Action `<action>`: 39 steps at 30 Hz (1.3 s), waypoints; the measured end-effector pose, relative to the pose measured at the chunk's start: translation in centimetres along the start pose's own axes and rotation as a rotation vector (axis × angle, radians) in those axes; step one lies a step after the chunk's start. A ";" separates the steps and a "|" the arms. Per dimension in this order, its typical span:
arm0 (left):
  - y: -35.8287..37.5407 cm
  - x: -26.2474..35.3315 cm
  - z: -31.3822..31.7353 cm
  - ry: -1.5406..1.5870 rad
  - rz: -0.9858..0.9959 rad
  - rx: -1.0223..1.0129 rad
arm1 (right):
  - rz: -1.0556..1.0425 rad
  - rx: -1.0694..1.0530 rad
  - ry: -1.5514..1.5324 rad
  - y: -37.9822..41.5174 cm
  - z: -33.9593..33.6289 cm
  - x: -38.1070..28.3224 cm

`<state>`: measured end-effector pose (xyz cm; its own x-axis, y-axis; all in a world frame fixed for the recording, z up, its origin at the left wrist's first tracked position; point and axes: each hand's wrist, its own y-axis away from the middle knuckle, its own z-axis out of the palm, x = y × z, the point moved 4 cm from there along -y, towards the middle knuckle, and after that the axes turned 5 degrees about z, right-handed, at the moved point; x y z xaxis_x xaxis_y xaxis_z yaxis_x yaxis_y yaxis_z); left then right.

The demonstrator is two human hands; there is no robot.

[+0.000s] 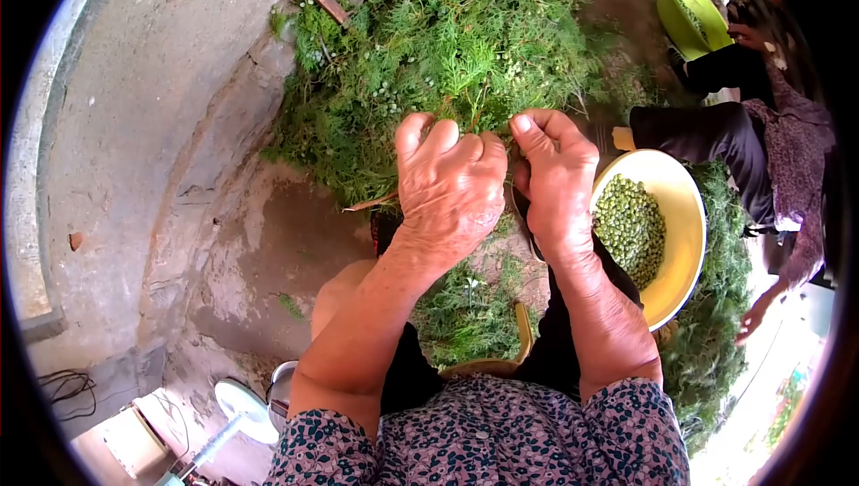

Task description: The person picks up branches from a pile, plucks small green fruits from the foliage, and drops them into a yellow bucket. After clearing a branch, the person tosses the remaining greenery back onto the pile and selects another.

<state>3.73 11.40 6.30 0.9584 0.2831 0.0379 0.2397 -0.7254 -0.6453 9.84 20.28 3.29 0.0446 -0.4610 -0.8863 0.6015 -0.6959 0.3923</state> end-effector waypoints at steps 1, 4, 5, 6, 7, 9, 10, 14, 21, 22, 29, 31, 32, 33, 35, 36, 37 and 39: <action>-0.1 0.1 -0.1 -0.004 -0.001 -0.006 | -0.141 -0.003 0.143 0.1 0.1 -0.5; 0.2 0.0 0.3 0.007 -0.006 -0.038 | 0.149 0.028 -0.068 -0.1 0.0 0.1; 0.3 0.0 0.2 0.008 -0.008 -0.040 | 0.121 0.031 -0.035 0.0 0.0 0.0; 0.2 0.0 0.1 0.029 -0.020 -0.040 | 0.120 0.033 -0.037 0.0 0.0 -0.1; 0.1 -0.1 0.1 0.050 -0.033 -0.040 | 0.044 0.033 0.049 0.1 0.1 -0.4; -0.1 -0.1 0.2 0.078 -0.045 -0.074 | 0.023 0.036 0.086 0.1 0.1 -0.7; 0.0 -0.3 0.2 0.103 -0.065 -0.112 | 0.024 0.037 0.087 -0.1 0.1 -0.4; 1.4 -1.6 0.0 0.107 -0.128 -0.141 | -0.365 0.330 0.323 -2.5 -3.3 -3.6; 2.8 -4.1 1.0 0.890 -0.612 -0.119 | -0.008 -0.210 -0.300 -2.5 -1.8 -3.4; 2.9 -4.3 1.3 1.020 -0.704 -0.156 | -0.010 -0.214 -0.299 -2.5 -1.8 -3.4; 2.5 -3.2 1.1 1.177 -0.856 -0.080 | 0.029 -0.372 0.054 -1.2 -1.1 -2.5; 2.6 -3.4 1.2 1.223 -0.842 -0.103 | -0.010 -0.357 0.139 -1.2 -1.0 -2.5; 2.5 -3.3 1.3 1.269 -0.828 -0.124 | -0.047 -0.342 0.225 -1.1 -0.9 -2.6; 2.4 -3.2 1.3 1.271 -0.824 -0.126 | -0.082 -0.295 0.327 -0.9 -0.9 -2.7; 2.3 -3.0 1.3 1.260 -0.863 -0.146 | -0.119 -0.341 0.347 -1.2 -0.9 -2.4; 2.4 -3.0 1.4 1.261 -0.863 -0.148 | -0.156 -0.391 0.367 -1.2 -0.8 -2.1; 2.4 -2.9 1.5 1.246 -0.832 -0.159 | -0.231 -0.386 0.456 -1.3 -0.6 -2.2; 2.3 -3.0 1.5 1.232 -0.803 -0.172 | -0.265 -0.402 0.485 -1.5 -0.4 -2.0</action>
<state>1.15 9.82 3.50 0.0670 0.0005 0.9978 0.6875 -0.7247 -0.0457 9.18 22.48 4.38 0.1508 0.0606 -0.9867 0.8869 -0.4491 0.1080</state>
